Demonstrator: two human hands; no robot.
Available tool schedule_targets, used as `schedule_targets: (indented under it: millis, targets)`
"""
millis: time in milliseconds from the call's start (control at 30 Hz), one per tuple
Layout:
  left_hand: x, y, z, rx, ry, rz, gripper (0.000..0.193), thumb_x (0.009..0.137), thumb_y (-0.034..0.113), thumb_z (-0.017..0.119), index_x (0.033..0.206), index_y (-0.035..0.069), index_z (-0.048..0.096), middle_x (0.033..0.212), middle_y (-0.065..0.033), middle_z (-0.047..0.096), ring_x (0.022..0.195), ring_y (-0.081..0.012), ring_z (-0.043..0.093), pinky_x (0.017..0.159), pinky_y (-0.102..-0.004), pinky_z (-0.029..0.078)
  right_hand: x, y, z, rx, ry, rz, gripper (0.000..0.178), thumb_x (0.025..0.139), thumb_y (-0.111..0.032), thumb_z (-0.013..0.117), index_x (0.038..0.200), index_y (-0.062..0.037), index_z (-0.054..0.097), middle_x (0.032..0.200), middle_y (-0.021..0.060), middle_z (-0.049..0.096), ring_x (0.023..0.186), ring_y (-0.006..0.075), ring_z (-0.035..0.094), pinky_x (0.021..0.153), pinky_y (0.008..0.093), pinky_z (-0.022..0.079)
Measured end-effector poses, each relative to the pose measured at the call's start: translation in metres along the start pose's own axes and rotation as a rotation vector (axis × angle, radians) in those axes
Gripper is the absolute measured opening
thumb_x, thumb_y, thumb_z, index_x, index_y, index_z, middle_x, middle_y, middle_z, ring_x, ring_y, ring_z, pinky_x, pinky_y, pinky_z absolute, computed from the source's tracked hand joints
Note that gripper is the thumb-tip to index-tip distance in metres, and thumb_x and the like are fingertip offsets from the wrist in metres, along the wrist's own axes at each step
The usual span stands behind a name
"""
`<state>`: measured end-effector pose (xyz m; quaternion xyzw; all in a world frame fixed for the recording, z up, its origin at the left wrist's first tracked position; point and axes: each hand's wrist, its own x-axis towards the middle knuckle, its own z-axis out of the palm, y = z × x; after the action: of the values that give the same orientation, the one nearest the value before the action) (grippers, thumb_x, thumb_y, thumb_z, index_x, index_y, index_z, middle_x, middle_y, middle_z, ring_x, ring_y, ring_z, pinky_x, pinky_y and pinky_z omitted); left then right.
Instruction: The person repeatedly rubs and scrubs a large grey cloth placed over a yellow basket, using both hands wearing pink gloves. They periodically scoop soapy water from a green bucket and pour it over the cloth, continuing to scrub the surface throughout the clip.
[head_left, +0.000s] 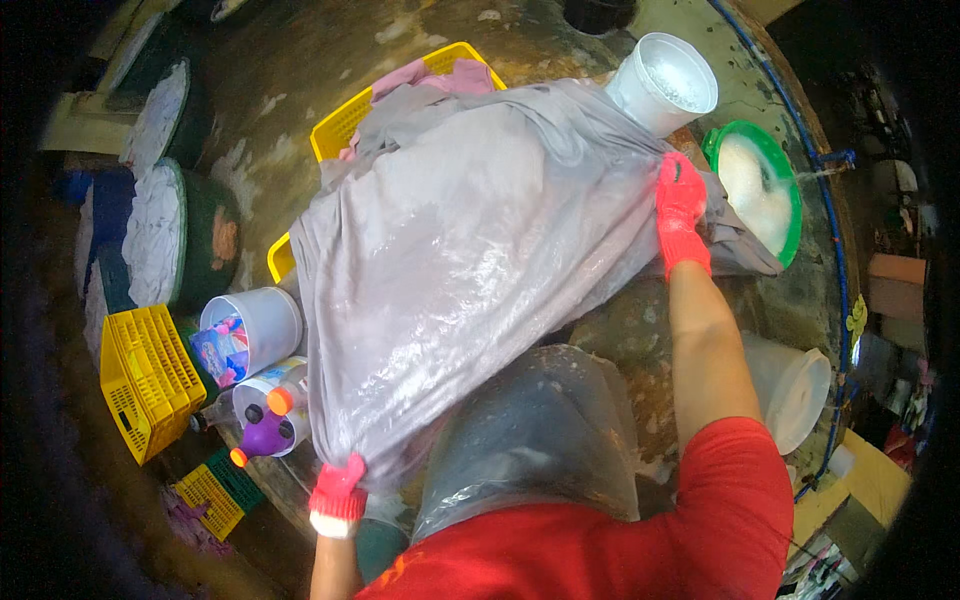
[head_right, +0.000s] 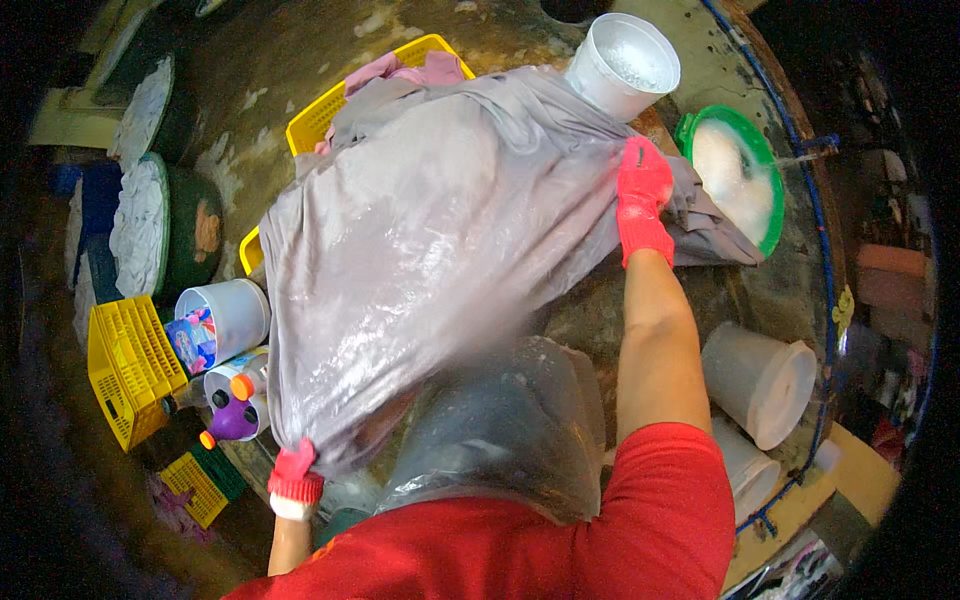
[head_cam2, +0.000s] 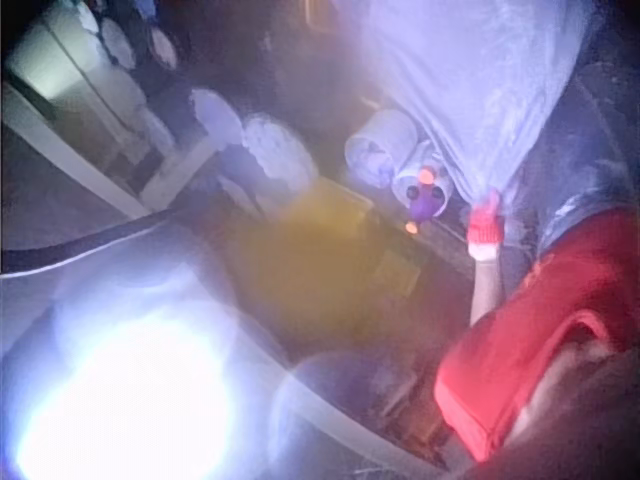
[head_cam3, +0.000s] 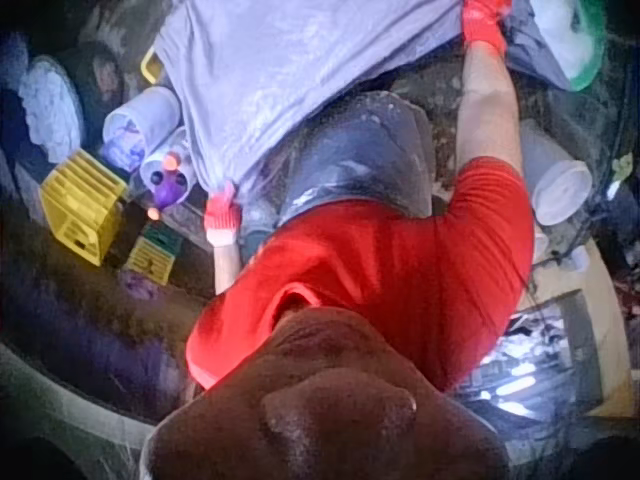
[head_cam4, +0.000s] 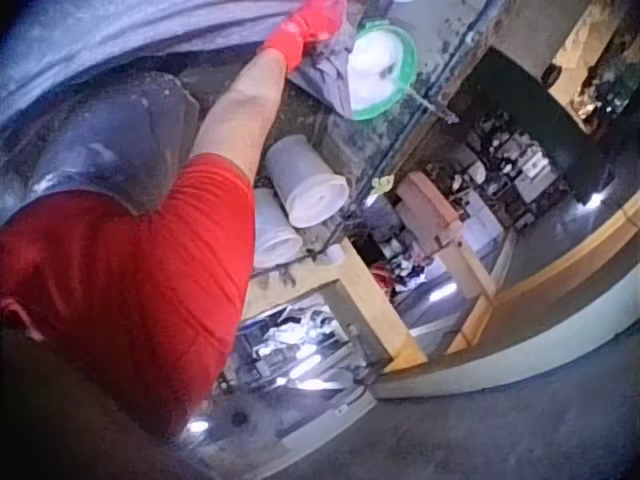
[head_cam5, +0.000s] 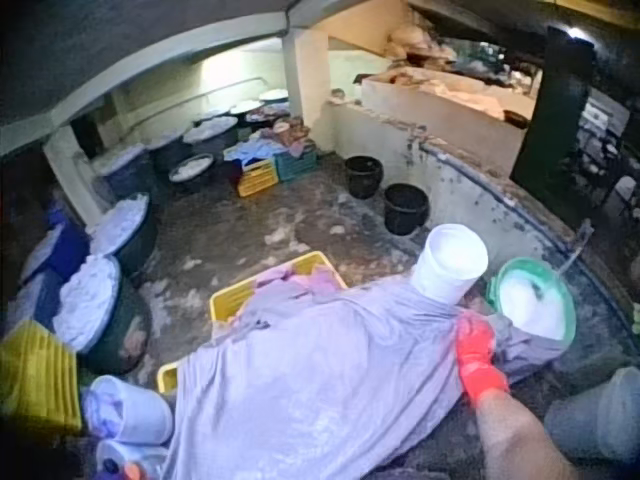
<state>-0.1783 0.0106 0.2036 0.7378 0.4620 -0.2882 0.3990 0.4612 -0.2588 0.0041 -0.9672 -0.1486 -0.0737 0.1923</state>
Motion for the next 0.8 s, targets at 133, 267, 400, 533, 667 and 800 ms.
schedule_targets:
  millis: [133,267,400,533,667,800]
  targets:
    - [0.152,0.070,0.019,0.745,0.329,0.531,0.069,0.101,-0.002,0.053,0.166,0.004,0.033,0.166,-0.0248,0.043,0.152,-0.0335,0.046,0.125,-0.0418,0.038,-0.093,-0.092,0.071,-0.136,-0.004,-0.260,0.034,0.098,-0.030,0.064,0.124,-0.0116,0.075,0.120,0.0178,0.075,0.111,0.0344,0.071,0.101,0.0485,0.053]
    - [0.212,0.182,0.000,0.615,0.251,0.698,0.059,0.105,0.001,0.047,0.163,0.014,0.043,0.161,-0.0216,0.051,0.148,-0.0332,0.051,0.123,-0.0437,0.041,-0.220,-0.236,0.069,0.209,-0.328,-0.796,0.028,0.098,-0.029,0.063,0.116,-0.0133,0.077,0.113,0.0162,0.077,0.103,0.0347,0.074,0.092,0.0498,0.057]
    - [0.253,0.145,0.014,0.222,0.214,0.986,0.036,0.108,0.018,0.063,0.144,0.013,0.068,0.128,-0.0181,0.076,0.106,-0.0352,0.074,0.099,-0.0451,0.056,-0.181,-0.136,0.046,0.141,-0.468,-1.053,0.025,0.098,-0.029,0.062,0.108,-0.0150,0.079,0.106,0.0146,0.079,0.094,0.0350,0.076,0.083,0.0511,0.060]
    - [0.201,0.051,0.091,-0.824,-0.016,0.195,0.051,0.095,0.036,0.084,0.129,-0.002,0.076,0.118,-0.0101,0.079,0.106,-0.0236,0.074,0.104,-0.0386,0.055,-0.072,-0.008,-0.010,-0.225,-0.395,-0.593,0.025,0.099,-0.027,0.059,0.097,-0.0125,0.078,0.092,0.0184,0.077,0.087,0.0392,0.076,0.078,0.0538,0.059]
    - [0.199,0.052,0.100,-0.579,-0.007,0.083,0.074,0.086,0.038,0.092,0.136,-0.011,0.068,0.130,-0.0186,0.076,0.118,-0.0251,0.071,0.103,-0.0404,0.055,-0.077,-0.025,0.024,-0.115,-0.036,-0.184,0.021,0.099,-0.025,0.061,0.101,-0.0109,0.077,0.097,0.0182,0.077,0.091,0.0348,0.076,0.080,0.0511,0.059]
    - [0.185,0.053,0.093,-0.460,0.052,0.119,0.044,0.102,0.028,0.072,0.143,0.012,0.071,0.138,-0.0268,0.071,0.135,-0.0321,0.066,0.106,-0.0437,0.054,-0.187,-0.209,0.043,0.076,-0.237,-0.684,0.028,0.101,-0.030,0.059,0.092,-0.0095,0.076,0.090,0.0183,0.077,0.082,0.0342,0.075,0.071,0.0515,0.057]
